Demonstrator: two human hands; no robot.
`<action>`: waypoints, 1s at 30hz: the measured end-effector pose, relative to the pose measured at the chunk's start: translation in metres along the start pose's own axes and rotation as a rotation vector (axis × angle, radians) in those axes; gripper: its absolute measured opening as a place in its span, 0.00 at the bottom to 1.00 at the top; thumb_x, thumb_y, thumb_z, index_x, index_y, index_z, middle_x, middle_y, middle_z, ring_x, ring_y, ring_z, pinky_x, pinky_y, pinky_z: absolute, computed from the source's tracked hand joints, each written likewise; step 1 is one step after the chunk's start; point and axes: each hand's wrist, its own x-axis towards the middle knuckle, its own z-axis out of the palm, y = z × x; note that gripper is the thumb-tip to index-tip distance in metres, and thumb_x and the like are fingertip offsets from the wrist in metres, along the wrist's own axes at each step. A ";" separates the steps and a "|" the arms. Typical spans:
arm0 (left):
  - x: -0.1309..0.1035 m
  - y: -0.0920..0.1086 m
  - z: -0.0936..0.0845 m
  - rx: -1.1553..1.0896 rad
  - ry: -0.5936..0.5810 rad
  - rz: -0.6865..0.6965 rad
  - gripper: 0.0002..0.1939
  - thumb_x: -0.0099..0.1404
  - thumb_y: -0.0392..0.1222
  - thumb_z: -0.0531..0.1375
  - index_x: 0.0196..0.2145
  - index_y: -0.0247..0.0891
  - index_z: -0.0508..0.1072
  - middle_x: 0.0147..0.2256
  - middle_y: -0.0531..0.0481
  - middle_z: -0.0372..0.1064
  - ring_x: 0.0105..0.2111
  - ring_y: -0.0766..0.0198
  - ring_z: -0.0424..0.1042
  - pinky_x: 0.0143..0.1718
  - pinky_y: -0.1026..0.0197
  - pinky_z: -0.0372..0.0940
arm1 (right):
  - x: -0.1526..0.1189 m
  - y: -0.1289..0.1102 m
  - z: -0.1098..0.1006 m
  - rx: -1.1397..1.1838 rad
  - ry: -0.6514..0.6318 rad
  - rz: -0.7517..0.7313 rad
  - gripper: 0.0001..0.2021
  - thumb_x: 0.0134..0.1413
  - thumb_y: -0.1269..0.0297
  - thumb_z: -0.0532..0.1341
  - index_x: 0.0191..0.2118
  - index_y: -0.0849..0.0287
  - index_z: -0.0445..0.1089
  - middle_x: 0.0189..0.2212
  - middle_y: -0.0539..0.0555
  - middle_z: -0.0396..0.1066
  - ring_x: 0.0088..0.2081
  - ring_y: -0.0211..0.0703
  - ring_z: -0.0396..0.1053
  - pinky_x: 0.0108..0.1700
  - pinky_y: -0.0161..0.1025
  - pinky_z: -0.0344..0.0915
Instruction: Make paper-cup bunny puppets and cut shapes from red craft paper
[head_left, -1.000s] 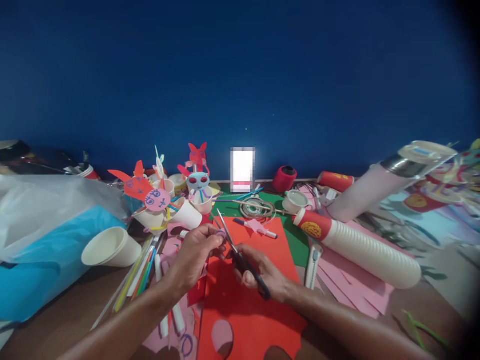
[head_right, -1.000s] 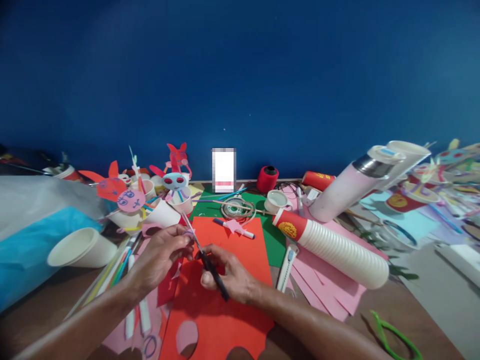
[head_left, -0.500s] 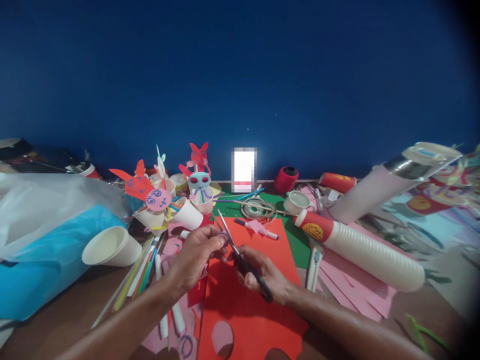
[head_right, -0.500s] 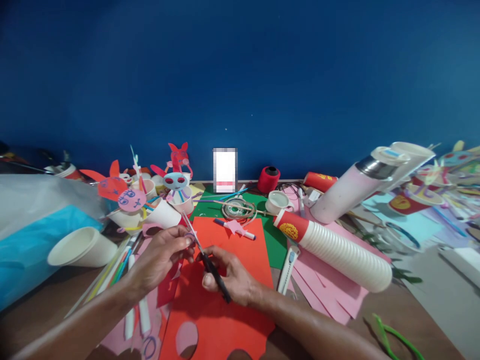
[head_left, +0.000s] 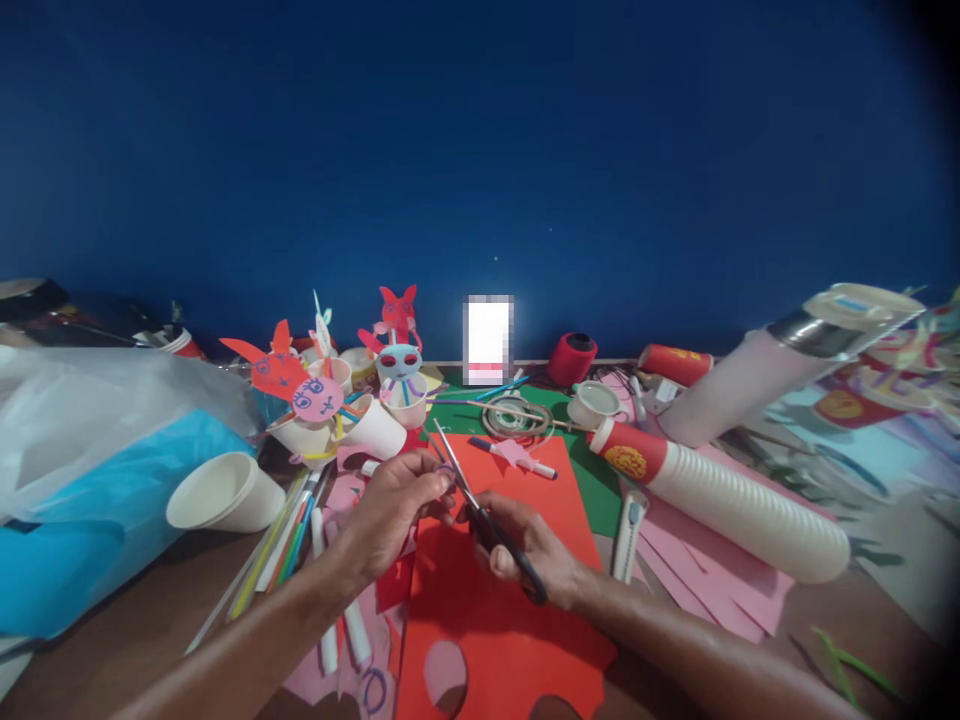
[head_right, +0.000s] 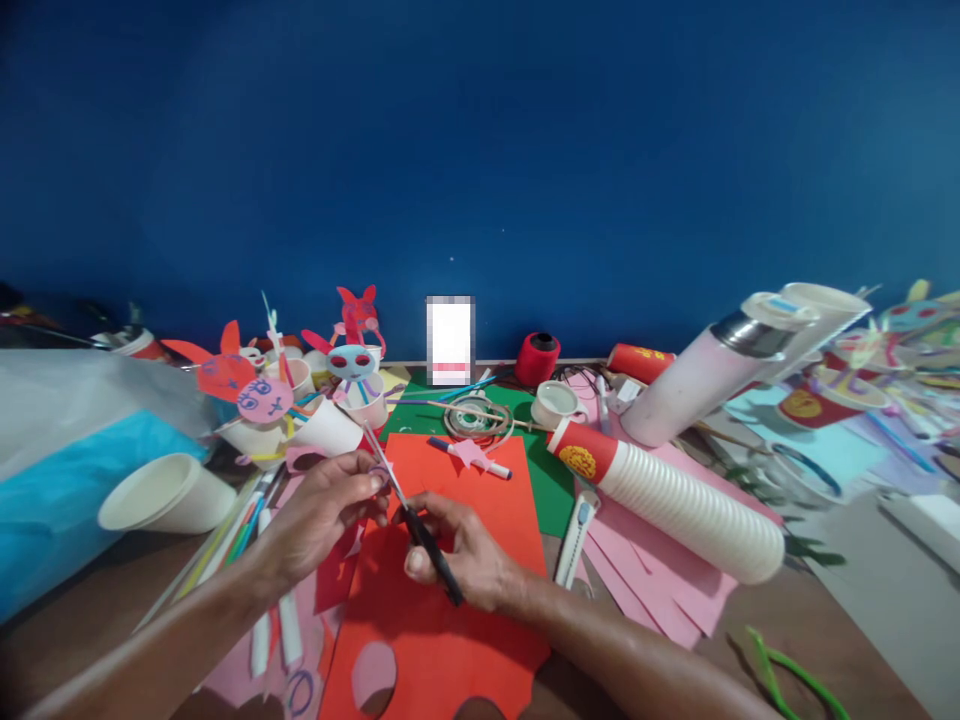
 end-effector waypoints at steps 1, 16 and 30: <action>0.000 0.001 0.000 0.006 0.003 -0.007 0.02 0.54 0.34 0.57 0.25 0.34 0.67 0.23 0.55 0.64 0.23 0.69 0.65 0.26 0.65 0.62 | 0.000 0.000 0.000 0.004 -0.001 0.002 0.26 0.41 0.46 0.61 0.41 0.62 0.62 0.23 0.48 0.58 0.24 0.32 0.53 0.26 0.31 0.53; 0.003 0.002 -0.018 0.182 0.007 -0.071 0.04 0.51 0.37 0.58 0.24 0.33 0.68 0.19 0.55 0.64 0.18 0.72 0.62 0.22 0.68 0.57 | -0.001 0.000 -0.004 -0.117 -0.012 0.077 0.26 0.41 0.47 0.61 0.41 0.63 0.63 0.23 0.48 0.59 0.24 0.33 0.54 0.25 0.31 0.52; 0.004 0.002 -0.022 0.161 -0.032 -0.091 0.02 0.51 0.35 0.58 0.24 0.33 0.68 0.19 0.56 0.64 0.18 0.73 0.63 0.22 0.67 0.59 | 0.000 0.001 -0.005 -0.087 -0.011 0.122 0.27 0.39 0.46 0.62 0.41 0.63 0.63 0.23 0.47 0.57 0.23 0.32 0.52 0.24 0.32 0.50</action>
